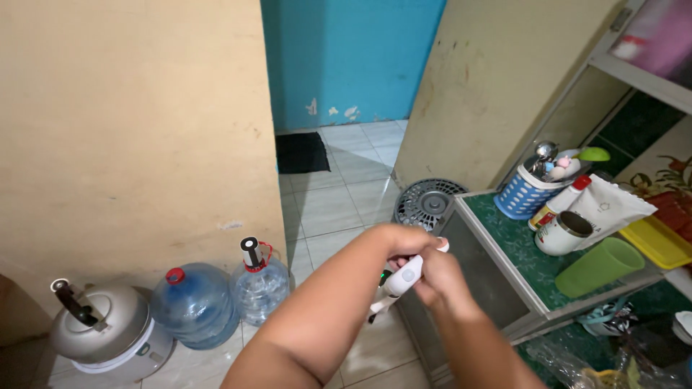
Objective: The user is vacuuming the floor in a room.
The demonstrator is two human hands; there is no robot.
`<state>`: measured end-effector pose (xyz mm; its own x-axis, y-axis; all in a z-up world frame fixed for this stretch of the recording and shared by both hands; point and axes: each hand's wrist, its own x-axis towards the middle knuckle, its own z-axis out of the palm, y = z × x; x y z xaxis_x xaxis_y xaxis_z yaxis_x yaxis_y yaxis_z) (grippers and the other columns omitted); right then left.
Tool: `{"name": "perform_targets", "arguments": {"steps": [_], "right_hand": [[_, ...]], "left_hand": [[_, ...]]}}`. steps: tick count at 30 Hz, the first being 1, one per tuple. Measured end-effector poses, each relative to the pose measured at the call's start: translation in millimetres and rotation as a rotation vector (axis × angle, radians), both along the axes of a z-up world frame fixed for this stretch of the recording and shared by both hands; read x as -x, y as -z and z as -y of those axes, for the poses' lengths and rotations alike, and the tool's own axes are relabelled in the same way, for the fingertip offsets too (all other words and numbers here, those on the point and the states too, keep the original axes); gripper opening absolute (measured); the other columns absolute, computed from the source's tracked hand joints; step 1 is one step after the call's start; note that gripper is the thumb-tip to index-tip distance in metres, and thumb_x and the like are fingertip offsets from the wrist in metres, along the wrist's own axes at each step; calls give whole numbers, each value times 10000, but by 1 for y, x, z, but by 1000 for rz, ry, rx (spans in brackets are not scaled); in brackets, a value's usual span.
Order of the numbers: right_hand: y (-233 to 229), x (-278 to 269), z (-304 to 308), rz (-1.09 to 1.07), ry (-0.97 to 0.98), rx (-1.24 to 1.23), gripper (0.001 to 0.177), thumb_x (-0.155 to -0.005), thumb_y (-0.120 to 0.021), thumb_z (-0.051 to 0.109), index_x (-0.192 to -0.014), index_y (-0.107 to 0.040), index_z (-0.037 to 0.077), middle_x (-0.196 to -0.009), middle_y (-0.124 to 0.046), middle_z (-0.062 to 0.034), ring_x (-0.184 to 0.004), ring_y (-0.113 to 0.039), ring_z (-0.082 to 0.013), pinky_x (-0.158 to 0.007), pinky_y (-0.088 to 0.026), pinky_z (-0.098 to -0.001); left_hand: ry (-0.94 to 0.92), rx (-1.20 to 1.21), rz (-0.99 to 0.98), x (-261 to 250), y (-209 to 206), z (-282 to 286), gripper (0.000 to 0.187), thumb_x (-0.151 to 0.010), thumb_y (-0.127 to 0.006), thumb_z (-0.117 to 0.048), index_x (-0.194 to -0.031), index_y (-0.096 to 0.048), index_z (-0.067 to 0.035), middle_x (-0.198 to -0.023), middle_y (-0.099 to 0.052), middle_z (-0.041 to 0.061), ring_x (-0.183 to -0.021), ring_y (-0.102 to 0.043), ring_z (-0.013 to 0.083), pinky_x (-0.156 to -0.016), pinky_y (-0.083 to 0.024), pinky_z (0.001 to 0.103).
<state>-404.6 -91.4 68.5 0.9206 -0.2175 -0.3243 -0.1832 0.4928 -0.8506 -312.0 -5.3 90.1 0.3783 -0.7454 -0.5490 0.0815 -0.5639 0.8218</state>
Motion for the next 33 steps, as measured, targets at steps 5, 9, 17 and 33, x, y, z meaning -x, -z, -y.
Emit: {"name": "perform_targets", "arguments": {"steps": [5, 9, 17, 33], "right_hand": [[20, -4, 2, -9, -14, 7, 236, -971, -431, 34, -1099, -591, -85, -895, -670, -195, -714, -678, -275, -666, -596, -385], [42, -19, 9, -25, -38, -21, 243, -961, -419, 47, -1073, -591, -83, -871, -667, -201, -670, -661, -282, -628, -588, -397], [15, -10, 23, -108, -221, 122, 191, -964, -517, 116, -1020, -590, -50, -761, -636, -158, -595, -634, -260, -548, -552, -395], [-13, -78, 46, -50, -474, 681, 145, -843, -628, 55, -988, -620, 50, -589, -592, -69, -387, -519, -162, -356, -391, -332]], "left_hand": [[-20, -7, 19, -2, 20, 2, 551, -957, -452, -677, -768, -594, -180, -553, -504, -14, -445, -419, 129, -442, -341, 324], [-27, 54, 12, -12, 42, 9, 614, -979, -424, -696, -752, -554, -141, -550, -494, 30, -428, -412, 177, -388, -304, 357], [-136, 68, -88, -12, 56, 12, 642, -1024, -338, -632, -951, -616, -59, -715, -623, 104, -538, -568, 215, -510, -492, 388], [-396, 407, -389, -62, 75, 22, 748, -1068, -212, -607, -1201, -522, 60, -832, -660, 251, -781, -722, 383, -832, -617, 521]]}}
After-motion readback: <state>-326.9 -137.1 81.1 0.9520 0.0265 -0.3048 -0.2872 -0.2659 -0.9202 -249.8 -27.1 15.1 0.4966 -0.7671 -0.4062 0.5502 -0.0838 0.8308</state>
